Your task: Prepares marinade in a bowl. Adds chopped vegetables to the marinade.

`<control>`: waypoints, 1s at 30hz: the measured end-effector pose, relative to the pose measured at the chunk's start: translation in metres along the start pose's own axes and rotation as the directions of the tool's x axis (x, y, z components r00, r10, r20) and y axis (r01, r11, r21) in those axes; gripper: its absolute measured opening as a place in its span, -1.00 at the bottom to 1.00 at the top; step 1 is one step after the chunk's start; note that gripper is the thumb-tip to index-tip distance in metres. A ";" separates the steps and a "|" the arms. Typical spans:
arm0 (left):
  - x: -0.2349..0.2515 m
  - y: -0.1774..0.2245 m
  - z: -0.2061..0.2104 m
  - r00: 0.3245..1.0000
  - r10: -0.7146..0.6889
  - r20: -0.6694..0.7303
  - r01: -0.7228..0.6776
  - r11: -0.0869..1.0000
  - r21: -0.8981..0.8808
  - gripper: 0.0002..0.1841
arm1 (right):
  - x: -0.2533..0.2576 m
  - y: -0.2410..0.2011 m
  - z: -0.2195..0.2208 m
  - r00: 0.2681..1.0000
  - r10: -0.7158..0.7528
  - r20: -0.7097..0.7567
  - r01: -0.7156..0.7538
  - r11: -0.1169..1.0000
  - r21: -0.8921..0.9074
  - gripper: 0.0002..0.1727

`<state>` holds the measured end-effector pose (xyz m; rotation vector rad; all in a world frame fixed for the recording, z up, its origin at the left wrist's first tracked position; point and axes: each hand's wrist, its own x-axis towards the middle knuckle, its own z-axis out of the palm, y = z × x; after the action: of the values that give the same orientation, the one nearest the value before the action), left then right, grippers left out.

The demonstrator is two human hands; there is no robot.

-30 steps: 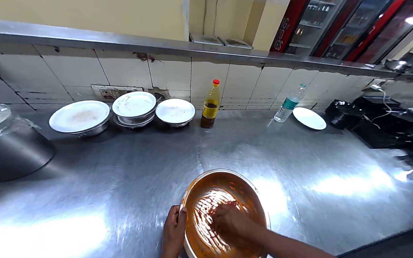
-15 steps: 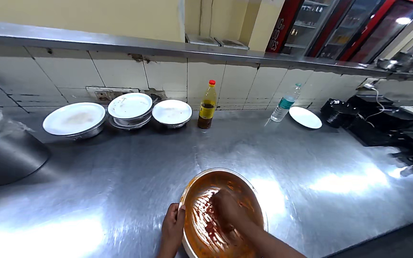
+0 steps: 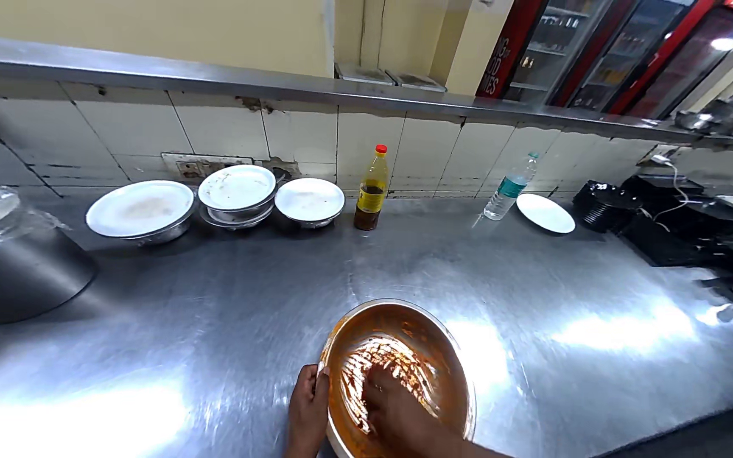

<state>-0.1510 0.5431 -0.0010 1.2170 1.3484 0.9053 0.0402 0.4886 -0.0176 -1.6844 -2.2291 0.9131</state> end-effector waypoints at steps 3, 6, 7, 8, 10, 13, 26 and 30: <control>0.001 -0.002 -0.002 1.000 0.005 0.000 -0.005 1.000 -0.002 -0.80 | -0.019 0.010 -0.012 0.988 -0.068 0.138 0.062 0.997 0.043 -0.77; 0.002 -0.003 -0.004 0.999 0.015 0.035 -0.016 0.999 0.029 -0.78 | 0.001 0.029 -0.046 0.938 0.344 0.038 -0.343 0.939 -0.026 -0.69; 0.002 -0.003 -0.004 0.999 0.015 0.034 -0.016 0.999 0.037 -0.77 | 0.011 0.029 -0.043 0.924 0.382 -0.027 -0.383 0.924 -0.016 -0.66; 0.003 -0.003 -0.003 1.000 0.015 0.023 -0.015 0.999 0.042 -0.77 | 0.016 0.023 -0.031 0.941 0.333 -0.054 -0.334 0.942 -0.019 -0.65; 0.003 -0.001 -0.002 1.000 0.010 0.005 -0.010 0.999 0.044 -0.77 | 0.005 0.001 -0.005 0.998 0.066 0.011 -0.066 0.998 -0.005 -0.69; 0.004 -0.001 -0.006 1.000 0.006 0.019 -0.007 0.999 0.052 -0.77 | -0.014 0.015 -0.014 0.976 -0.145 0.165 0.138 0.989 0.056 -0.80; 0.014 -0.004 -0.005 0.999 0.020 0.028 -0.020 1.000 0.006 -0.79 | 0.011 -0.023 0.008 0.975 -0.150 0.164 0.135 0.986 0.096 -0.66; 0.017 -0.003 -0.006 0.999 0.027 0.044 -0.029 0.999 0.037 -0.78 | -0.001 0.015 -0.018 0.867 -0.326 0.375 0.358 0.934 -0.015 -0.79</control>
<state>-0.1563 0.5595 -0.0066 1.2804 1.3219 0.8717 0.0617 0.4961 -0.0113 -1.1503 -2.7281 1.1244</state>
